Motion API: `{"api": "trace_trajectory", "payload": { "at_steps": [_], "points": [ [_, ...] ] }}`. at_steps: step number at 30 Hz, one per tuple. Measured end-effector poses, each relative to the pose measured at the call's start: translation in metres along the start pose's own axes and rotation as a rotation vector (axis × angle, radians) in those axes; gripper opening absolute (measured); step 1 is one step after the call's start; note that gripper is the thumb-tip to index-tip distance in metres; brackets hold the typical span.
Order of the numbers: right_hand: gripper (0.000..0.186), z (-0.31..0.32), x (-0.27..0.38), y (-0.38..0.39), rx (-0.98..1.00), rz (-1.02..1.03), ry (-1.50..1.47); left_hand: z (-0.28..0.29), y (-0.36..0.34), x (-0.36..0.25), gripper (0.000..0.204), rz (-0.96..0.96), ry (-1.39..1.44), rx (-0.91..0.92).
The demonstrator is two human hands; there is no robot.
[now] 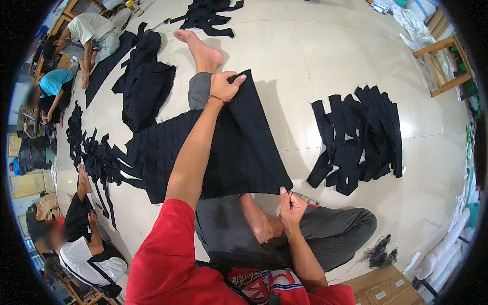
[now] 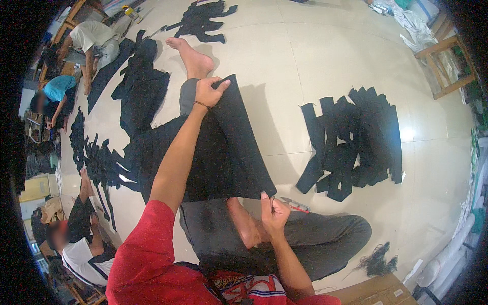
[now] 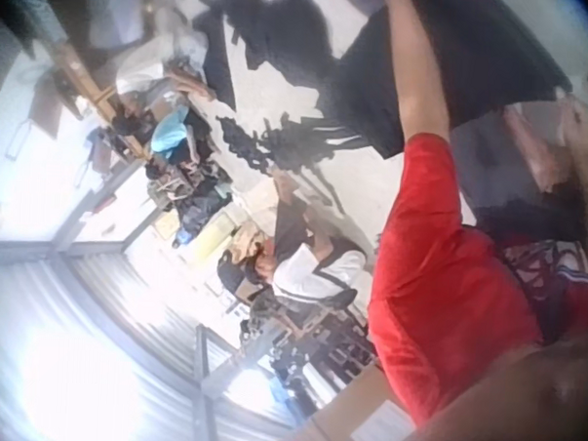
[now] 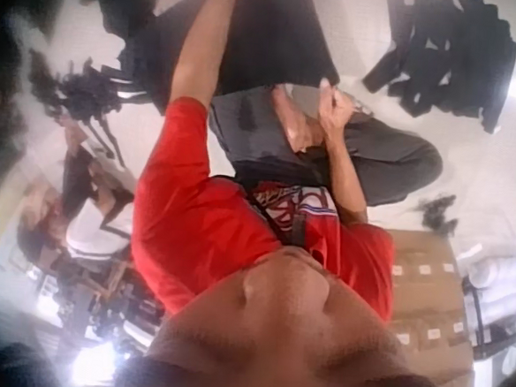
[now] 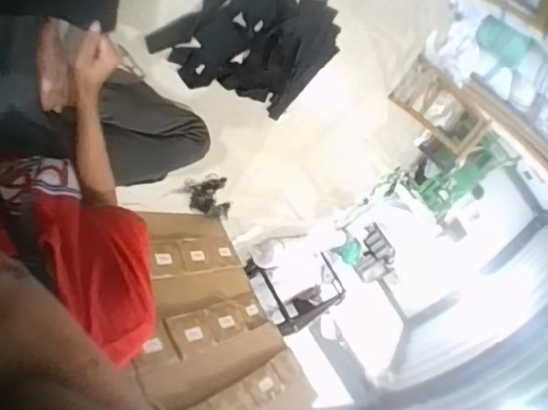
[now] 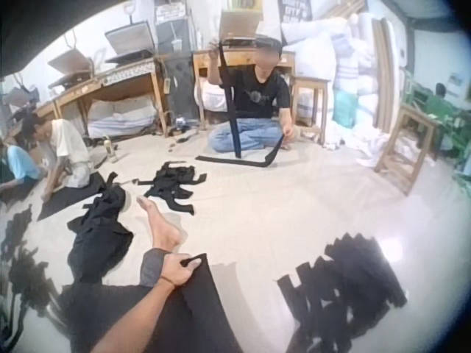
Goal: The person sits on the floor and uses scissors to cut strips from a large piece of black fabric. They repeatedly cut, trim, and adjust the fabric pieces, placing the cut strips into a pile nearby.
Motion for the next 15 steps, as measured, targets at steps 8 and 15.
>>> {"api": "trace_trajectory", "payload": {
  "at_steps": [8, 15],
  "points": [
    [0.051, 0.015, 0.027, 0.029, -0.031, 0.016, -0.121, 0.039, 0.009, -0.014, 0.038, 0.022, 0.045, -0.116],
    [0.051, 0.031, 0.035, 0.06, -0.028, 0.042, -0.169, 0.058, 0.006, -0.002, 0.04, 0.032, 0.066, -0.102]
  ]
}}
Point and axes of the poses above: each hand's wrist, its own y-axis away from the middle knuckle, its own z-axis out of the back of the hand, x = y × z, the point moved 8 cm from there along -y, towards the middle knuckle, and after that the axes turned 6 degrees about y, right-handed, at the moved point
